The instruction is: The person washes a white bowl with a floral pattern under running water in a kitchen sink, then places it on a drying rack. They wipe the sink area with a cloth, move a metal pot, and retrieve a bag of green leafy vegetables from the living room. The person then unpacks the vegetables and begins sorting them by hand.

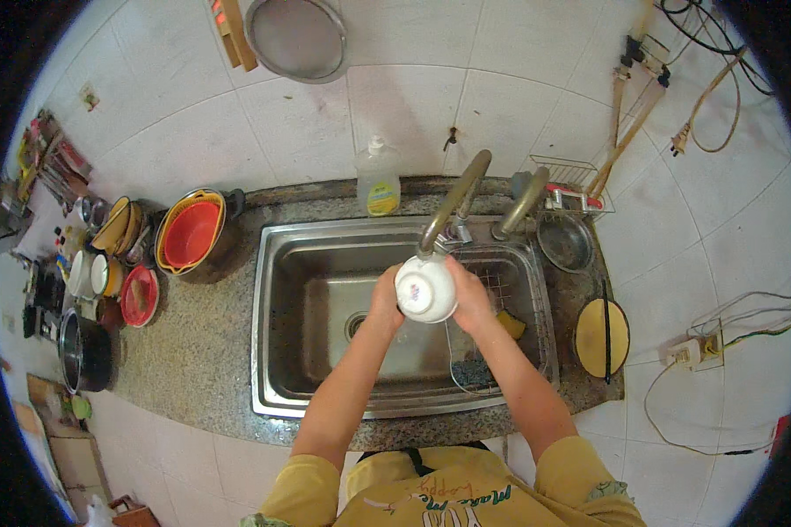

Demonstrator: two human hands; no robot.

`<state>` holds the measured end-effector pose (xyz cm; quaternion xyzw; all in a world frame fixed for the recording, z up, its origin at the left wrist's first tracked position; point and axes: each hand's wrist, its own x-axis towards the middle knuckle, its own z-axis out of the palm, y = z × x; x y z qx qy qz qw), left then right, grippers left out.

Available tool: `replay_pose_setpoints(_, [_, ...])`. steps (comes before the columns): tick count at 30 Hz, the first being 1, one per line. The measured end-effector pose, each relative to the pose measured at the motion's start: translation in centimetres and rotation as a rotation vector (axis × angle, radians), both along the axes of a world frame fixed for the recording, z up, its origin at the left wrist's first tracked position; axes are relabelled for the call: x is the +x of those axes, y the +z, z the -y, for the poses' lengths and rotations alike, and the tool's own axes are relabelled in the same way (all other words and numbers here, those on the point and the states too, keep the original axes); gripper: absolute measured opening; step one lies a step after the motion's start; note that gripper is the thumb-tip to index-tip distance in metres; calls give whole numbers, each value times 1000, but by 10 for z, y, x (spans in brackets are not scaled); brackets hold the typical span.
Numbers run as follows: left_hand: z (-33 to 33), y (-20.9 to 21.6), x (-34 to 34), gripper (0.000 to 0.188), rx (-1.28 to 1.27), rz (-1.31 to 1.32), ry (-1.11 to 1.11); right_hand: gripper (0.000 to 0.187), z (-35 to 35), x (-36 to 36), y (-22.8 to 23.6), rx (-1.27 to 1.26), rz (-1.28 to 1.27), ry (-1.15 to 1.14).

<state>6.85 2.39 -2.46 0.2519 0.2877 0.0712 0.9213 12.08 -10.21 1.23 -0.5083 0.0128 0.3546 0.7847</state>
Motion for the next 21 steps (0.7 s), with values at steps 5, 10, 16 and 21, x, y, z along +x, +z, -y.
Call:
replay_pose_setpoints(5, [12, 22, 14, 27, 740, -184, -58, 37, -9, -4, -4, -455, 423, -115])
replay_pose_setpoints(10, [50, 46, 7, 29, 1898, 112, 392, 46, -20, -6, -9, -344, 495, -286])
replay_pose_setpoints(16, [12, 42, 16, 30, 1179, -255, -165, 47, -12, -11, 6, -543, 571, -268])
replay_pose_setpoints(21, [37, 41, 6, 25, 1938, 84, 184, 47, -18, -4, 8, -506, 543, -271])
